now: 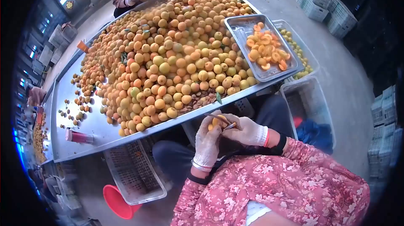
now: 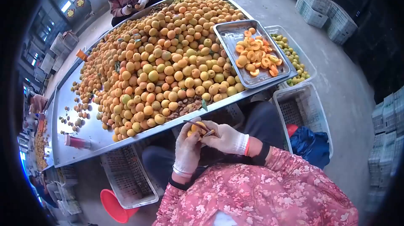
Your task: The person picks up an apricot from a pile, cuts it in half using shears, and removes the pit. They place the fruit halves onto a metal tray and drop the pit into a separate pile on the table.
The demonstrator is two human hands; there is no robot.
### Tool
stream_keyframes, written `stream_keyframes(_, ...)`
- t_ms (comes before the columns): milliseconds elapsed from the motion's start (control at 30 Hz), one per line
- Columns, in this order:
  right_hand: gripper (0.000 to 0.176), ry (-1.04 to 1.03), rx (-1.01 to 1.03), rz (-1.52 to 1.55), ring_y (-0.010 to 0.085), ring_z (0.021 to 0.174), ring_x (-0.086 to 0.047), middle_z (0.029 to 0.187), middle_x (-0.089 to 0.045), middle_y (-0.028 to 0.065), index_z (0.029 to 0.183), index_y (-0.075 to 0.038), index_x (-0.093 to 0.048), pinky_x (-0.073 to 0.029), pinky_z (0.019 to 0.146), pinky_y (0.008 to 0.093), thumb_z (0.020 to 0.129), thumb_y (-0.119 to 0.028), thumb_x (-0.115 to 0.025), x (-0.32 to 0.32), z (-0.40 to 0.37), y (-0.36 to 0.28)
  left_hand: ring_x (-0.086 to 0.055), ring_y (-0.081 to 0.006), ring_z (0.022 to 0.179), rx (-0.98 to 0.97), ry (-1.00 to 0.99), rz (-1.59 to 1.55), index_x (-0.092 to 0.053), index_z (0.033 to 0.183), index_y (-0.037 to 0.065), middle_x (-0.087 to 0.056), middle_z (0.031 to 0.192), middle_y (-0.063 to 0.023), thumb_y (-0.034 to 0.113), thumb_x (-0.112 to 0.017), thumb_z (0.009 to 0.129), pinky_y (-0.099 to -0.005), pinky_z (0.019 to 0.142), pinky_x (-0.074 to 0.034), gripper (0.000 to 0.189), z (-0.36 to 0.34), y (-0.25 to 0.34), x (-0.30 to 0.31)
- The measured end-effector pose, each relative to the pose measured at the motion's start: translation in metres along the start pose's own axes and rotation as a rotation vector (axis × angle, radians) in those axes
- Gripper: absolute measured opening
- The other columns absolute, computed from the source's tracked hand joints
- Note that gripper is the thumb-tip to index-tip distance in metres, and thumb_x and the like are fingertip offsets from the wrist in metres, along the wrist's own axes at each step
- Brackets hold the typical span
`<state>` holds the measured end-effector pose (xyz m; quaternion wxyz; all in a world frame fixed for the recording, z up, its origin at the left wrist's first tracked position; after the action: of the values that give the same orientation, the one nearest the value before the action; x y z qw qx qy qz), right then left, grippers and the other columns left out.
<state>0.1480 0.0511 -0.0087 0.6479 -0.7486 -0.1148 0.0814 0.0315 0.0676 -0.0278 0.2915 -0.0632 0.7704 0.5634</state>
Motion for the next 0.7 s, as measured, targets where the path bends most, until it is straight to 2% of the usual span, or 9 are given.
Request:
stream_keyframes(33,0.054,-0.003,-0.066,0.116,0.0099,0.081,-0.063,0.094,-0.064,0.0063,0.140,-0.003,-0.040,-0.052,0.071,0.0237,0.091,-0.014,-0.060,-0.001,0.001,0.001,-0.061,-0.0219,0.103,0.050,0.024,-0.129,-0.048,0.127,-0.001,-0.058,0.115,-0.0125,0.010,-0.047,0.093,-0.0344,0.090,-0.052,0.036,0.002,-0.004,0.002)
stream_keyframes(67,0.054,-0.009,-0.068,0.114,0.0099,0.081,-0.063,0.094,-0.064,0.0063,0.140,-0.003,-0.040,-0.052,0.071,0.0237,0.091,-0.014,-0.060,0.001,0.002,-0.006,-0.061,-0.0219,0.103,0.047,0.030,-0.132,-0.048,0.127,-0.001,-0.058,0.115,-0.0125,0.010,-0.047,0.093,-0.0344,0.090,-0.052,0.036,0.003,-0.005,0.004)
stream_keyframes(133,0.050,-0.065,-0.347,0.165,0.0065,0.056,-0.056,0.079,-0.062,0.0027,0.138,-0.004,-0.043,-0.045,0.048,0.0210,0.092,-0.016,-0.060,0.000,-0.002,-0.001,-0.061,-0.0243,0.103,0.063,0.080,-0.216,-0.049,0.123,-0.001,-0.059,0.113,-0.0136,0.014,-0.046,0.094,-0.0384,0.087,-0.054,0.033,0.005,-0.012,0.010)
stream_keyframes(167,0.050,-0.071,-0.350,0.163,0.0065,0.056,-0.056,0.079,-0.062,0.0027,0.138,-0.004,-0.043,-0.045,0.048,0.0210,0.092,-0.016,-0.060,-0.002,-0.002,0.002,-0.061,-0.0243,0.103,0.062,0.086,-0.219,-0.049,0.123,-0.001,-0.059,0.113,-0.0136,0.014,-0.046,0.094,-0.0384,0.087,-0.054,0.033,0.004,-0.011,0.011)
stream_keyframes(233,0.044,0.064,-0.258,0.224,0.0050,0.041,-0.044,0.068,-0.058,0.0000,0.133,-0.003,-0.047,-0.034,0.036,0.0208,0.093,-0.016,-0.059,0.002,0.003,-0.004,-0.062,-0.0229,0.098,0.078,0.069,-0.294,-0.051,0.120,0.001,-0.060,0.109,-0.0121,0.018,-0.053,0.092,-0.0383,0.085,-0.053,0.032,0.004,-0.009,0.009)
stream_keyframes(400,0.020,0.350,-0.033,0.264,0.0044,0.041,-0.045,0.062,-0.054,-0.0018,0.111,-0.001,-0.055,-0.036,0.038,0.0193,0.093,-0.011,-0.057,0.029,0.013,-0.027,-0.066,-0.0277,0.088,0.109,0.033,-0.379,-0.047,0.123,0.001,-0.060,0.107,-0.0168,0.022,-0.058,0.091,-0.0418,0.083,-0.055,0.039,0.002,-0.014,0.008)
stream_keyframes(433,0.020,0.352,-0.035,0.263,0.0044,0.041,-0.045,0.062,-0.054,-0.0018,0.111,-0.001,-0.055,-0.036,0.038,0.0193,0.093,-0.011,-0.057,0.027,0.017,-0.034,-0.067,-0.0289,0.086,0.131,0.043,-0.404,-0.045,0.124,0.001,-0.060,0.107,-0.0180,0.022,-0.060,0.090,-0.0421,0.083,-0.055,0.042,0.001,-0.015,0.006)
stream_keyframes(633,0.022,0.463,0.448,0.402,0.0027,0.051,-0.049,0.071,-0.055,-0.0018,0.114,-0.003,-0.054,-0.039,0.043,0.0182,0.093,-0.005,-0.059,0.021,0.030,-0.084,-0.065,-0.0270,0.097,0.087,0.023,-0.376,-0.042,0.128,0.003,-0.060,0.108,-0.0152,0.014,-0.061,0.091,-0.0397,0.089,-0.054,0.044,-0.004,-0.005,-0.004)
stream_keyframes(700,0.024,0.490,0.475,0.370,0.0019,0.055,-0.050,0.073,-0.056,-0.0026,0.117,-0.004,-0.053,-0.041,0.047,0.0175,0.093,-0.005,-0.059,0.018,0.033,-0.086,-0.064,-0.0266,0.098,0.090,0.033,-0.359,-0.041,0.129,0.003,-0.059,0.109,-0.0147,0.013,-0.060,0.092,-0.0389,0.090,-0.053,0.043,-0.007,-0.006,-0.004)
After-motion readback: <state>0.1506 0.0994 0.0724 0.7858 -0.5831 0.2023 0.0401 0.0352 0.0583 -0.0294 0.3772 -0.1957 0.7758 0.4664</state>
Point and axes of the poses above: each hand's wrist, its own z-axis towards the middle knuckle, its own x-axis out of the back of the hand, y = z × x, the point moved 7 cm from there along z, towards the middle knuckle
